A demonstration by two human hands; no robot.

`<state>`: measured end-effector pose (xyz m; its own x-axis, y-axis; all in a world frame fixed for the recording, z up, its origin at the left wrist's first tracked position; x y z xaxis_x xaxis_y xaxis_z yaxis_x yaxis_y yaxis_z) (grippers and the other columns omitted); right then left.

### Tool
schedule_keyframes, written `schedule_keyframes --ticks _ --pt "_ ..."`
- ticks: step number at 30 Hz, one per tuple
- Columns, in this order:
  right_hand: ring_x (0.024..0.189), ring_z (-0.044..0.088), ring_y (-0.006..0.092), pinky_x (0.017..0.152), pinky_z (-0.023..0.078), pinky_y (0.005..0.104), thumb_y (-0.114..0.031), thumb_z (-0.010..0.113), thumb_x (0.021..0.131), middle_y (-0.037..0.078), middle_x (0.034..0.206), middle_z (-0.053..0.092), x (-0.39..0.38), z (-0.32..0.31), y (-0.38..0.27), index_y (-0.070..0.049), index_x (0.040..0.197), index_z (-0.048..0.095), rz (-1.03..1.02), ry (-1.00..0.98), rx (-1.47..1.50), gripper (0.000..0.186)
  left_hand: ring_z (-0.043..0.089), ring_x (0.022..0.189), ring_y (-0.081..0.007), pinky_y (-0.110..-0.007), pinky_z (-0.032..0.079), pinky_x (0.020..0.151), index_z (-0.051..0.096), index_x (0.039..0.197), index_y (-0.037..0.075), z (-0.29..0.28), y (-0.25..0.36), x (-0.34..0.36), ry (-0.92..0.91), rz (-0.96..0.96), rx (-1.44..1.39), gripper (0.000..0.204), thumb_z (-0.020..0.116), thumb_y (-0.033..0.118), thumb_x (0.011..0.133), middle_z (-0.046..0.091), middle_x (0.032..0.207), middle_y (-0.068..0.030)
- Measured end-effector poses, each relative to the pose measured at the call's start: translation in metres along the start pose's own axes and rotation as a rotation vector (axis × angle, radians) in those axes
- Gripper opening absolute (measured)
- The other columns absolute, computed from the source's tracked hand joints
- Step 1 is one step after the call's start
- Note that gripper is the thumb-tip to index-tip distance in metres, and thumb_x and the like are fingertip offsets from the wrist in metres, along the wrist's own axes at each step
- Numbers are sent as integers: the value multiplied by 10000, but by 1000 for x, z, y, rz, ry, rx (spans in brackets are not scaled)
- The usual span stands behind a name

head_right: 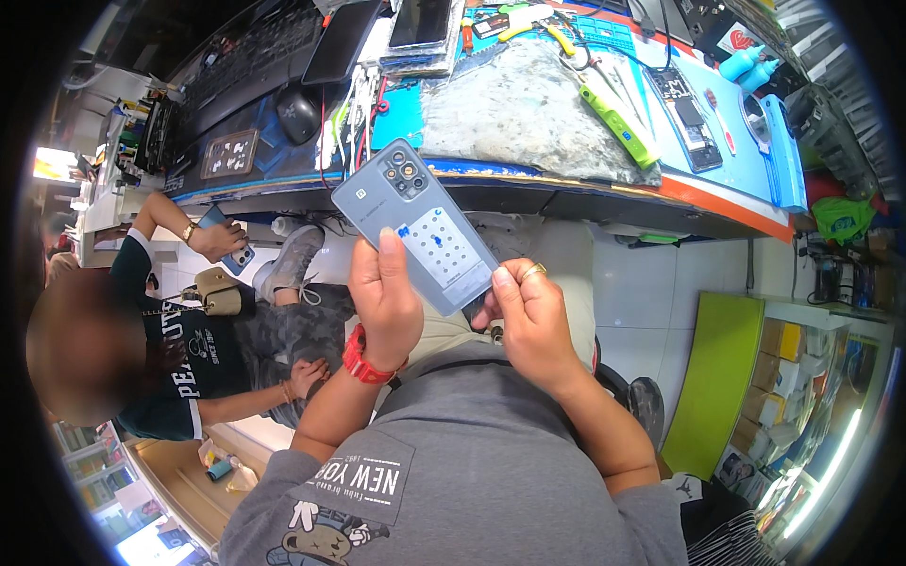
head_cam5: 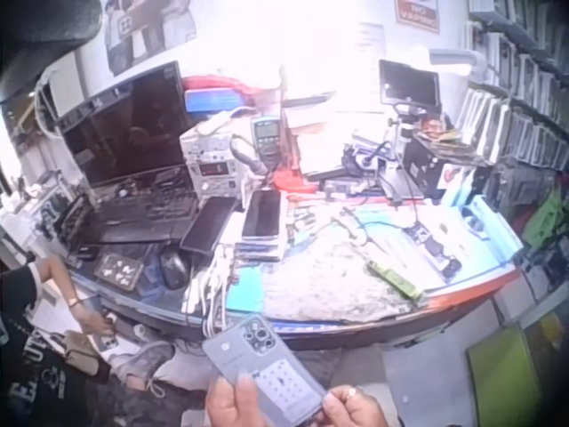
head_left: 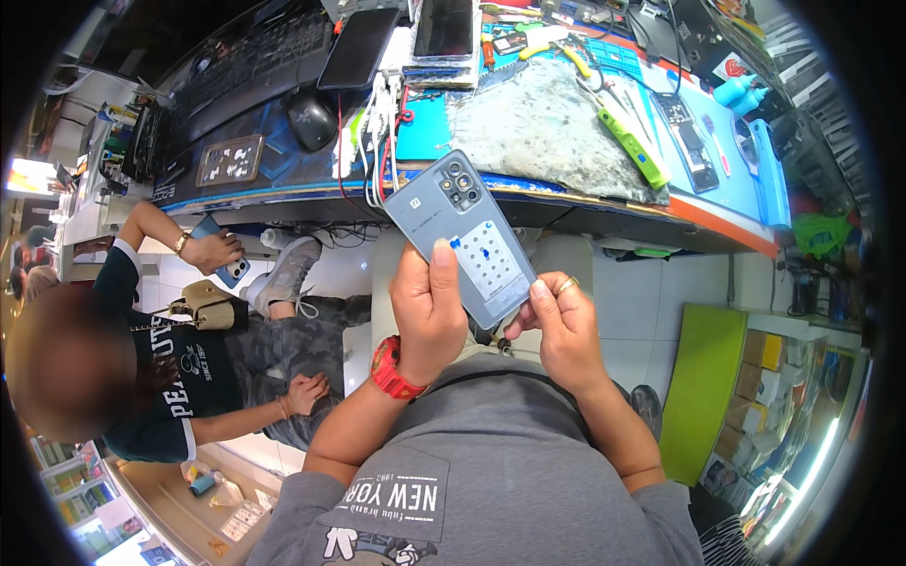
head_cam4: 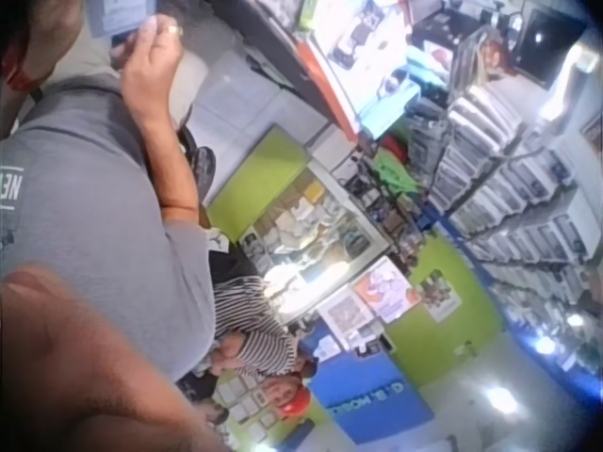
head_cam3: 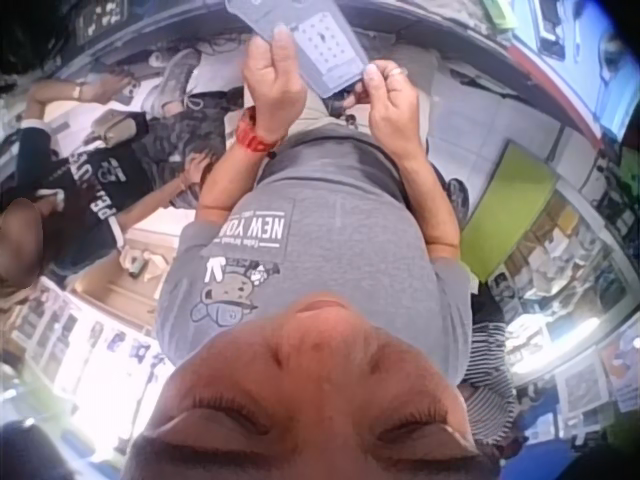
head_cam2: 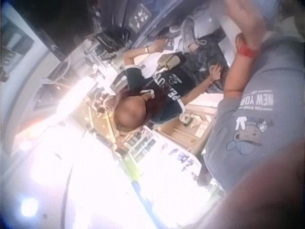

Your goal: The person applies adhesive from a tube to the inner frame of a mobile phone and then presses a back cover onto the chassis.

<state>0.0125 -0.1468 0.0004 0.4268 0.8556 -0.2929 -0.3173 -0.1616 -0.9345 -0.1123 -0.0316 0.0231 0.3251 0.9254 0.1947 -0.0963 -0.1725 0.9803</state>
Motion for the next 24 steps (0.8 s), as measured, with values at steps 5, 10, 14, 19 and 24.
schedule_keyframes --ticks 5,10,14,19,24 --pt "689 648 133 642 547 277 -168 485 1127 66 842 598 1 -1 -1 44 1079 560 -1 7 -23 230 660 697 -107 -267 542 625 674 1084 -56 8 -16 -19 -303 -323 -101 359 520 267 1124 744 929 -82" --pt "699 663 138 643 576 284 -168 499 1121 76 864 617 4 -4 -1 32 1136 547 40 74 236 206 692 708 -140 -278 572 596 647 1118 -57 10 -11 -18 -226 -427 -289 321 476 214 1127 738 936 -123" --pt "699 665 136 643 579 283 -193 500 1124 78 852 629 5 -4 -1 23 1154 545 50 59 163 223 694 698 -147 -275 575 591 631 1136 -64 13 -7 -17 -248 -438 -302 314 455 197 1129 731 924 -133" --pt "651 624 105 600 533 262 -220 510 1125 51 802 631 5 -5 5 18 1102 569 -72 60 -90 247 680 716 -114 -266 561 618 655 1111 -51 17 -7 -22 -280 -412 -301 349 471 244 1137 726 894 -97" --pt "567 558 76 528 483 252 -239 516 1125 32 744 613 5 -1 -11 4 1039 579 63 -1 53 265 681 732 -110 -269 565 619 624 1181 -38 10 -16 -18 -431 -458 -304 365 441 277 1149 722 932 -100"
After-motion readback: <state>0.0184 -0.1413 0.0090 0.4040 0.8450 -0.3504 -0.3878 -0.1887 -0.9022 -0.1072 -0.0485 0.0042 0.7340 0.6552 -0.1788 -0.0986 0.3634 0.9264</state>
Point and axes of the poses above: each hand's wrist, its own x-axis towards the middle knuckle, its own z-axis out of the palm, y = z × x, the point moved 3 cm from there along x, towards the middle knuckle
